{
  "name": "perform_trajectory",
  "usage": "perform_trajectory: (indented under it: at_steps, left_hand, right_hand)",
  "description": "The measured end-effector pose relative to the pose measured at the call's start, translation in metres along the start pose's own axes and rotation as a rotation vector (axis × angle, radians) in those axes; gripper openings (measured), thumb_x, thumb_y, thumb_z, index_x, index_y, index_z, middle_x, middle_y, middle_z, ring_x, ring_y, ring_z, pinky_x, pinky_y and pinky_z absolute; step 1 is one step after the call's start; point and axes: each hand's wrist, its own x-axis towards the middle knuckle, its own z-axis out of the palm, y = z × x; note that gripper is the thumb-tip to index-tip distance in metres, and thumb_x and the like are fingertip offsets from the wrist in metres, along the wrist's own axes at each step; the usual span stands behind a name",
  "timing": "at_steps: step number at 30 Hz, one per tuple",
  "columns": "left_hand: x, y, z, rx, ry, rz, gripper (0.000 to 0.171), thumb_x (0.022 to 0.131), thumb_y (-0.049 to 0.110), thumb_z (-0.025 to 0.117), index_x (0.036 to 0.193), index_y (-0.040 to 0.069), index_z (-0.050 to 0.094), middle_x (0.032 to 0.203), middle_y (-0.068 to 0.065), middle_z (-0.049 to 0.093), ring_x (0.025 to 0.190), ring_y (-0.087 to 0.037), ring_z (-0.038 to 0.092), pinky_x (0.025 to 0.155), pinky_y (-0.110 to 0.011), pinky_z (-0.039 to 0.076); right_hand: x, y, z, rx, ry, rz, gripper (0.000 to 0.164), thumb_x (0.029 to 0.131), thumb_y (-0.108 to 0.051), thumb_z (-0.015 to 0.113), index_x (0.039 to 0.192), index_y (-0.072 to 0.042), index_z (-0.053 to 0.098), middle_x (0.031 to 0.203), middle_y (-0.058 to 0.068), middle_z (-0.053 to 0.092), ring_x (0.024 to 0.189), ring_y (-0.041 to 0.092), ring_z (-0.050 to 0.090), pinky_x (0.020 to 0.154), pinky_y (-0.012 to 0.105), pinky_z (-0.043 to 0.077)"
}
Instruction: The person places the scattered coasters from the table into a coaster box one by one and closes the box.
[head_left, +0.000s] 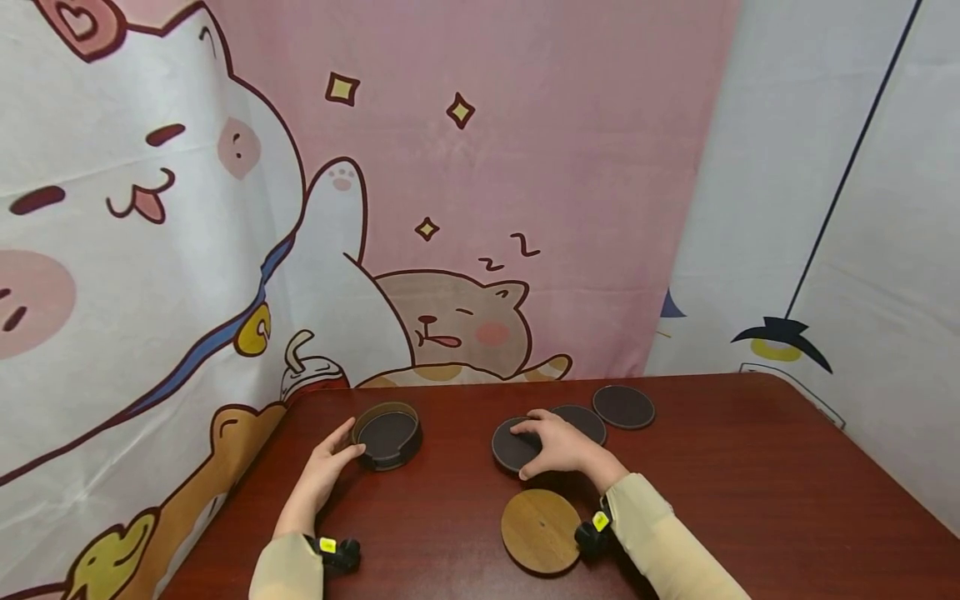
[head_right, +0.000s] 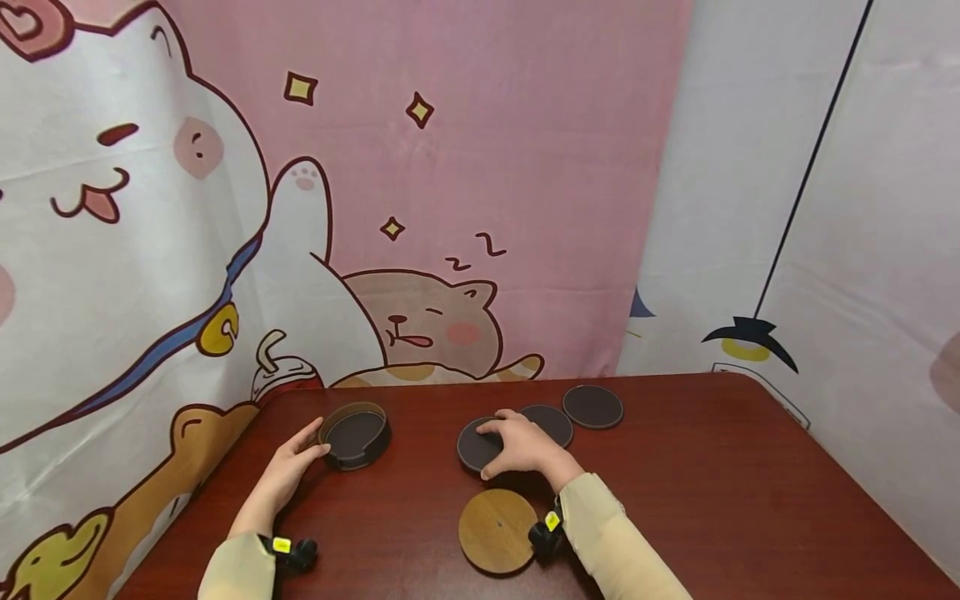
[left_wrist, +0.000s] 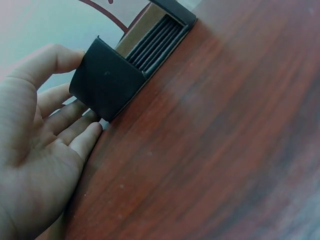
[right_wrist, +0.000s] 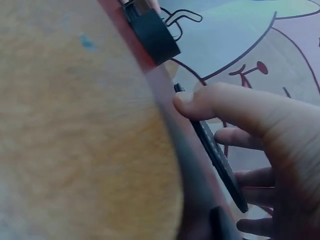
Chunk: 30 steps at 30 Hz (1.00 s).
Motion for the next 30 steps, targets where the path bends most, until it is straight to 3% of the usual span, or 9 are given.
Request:
perform_trajectory:
  at_steps: [13, 30]
  left_hand:
    - [0.001, -0.010, 0.002, 0.016, 0.008, 0.017, 0.067, 0.092, 0.014, 0.064, 0.151, 0.007, 0.032, 0.154, -0.023, 0.027, 0.142, -0.037, 0.022, 0.113, -0.052, 0.018]
    - [0.003, -0.008, 0.000, 0.001, -0.002, 0.017, 0.069, 0.092, 0.016, 0.065, 0.152, 0.008, 0.031, 0.155, -0.022, 0.025, 0.143, -0.035, 0.019, 0.114, -0.053, 0.017]
  right_hand:
    - [-0.005, -0.008, -0.020, 0.039, 0.083, -0.029, 0.072, 0.068, -0.041, 0.082, 0.134, -0.021, 0.060, 0.149, 0.019, 0.035, 0.131, 0.040, 0.038, 0.086, 0.046, 0.044]
    - [-0.002, -0.011, -0.018, 0.038, 0.088, -0.049, 0.072, 0.069, -0.042, 0.080, 0.135, -0.023, 0.059, 0.150, 0.017, 0.033, 0.130, 0.038, 0.040, 0.086, 0.045, 0.044]
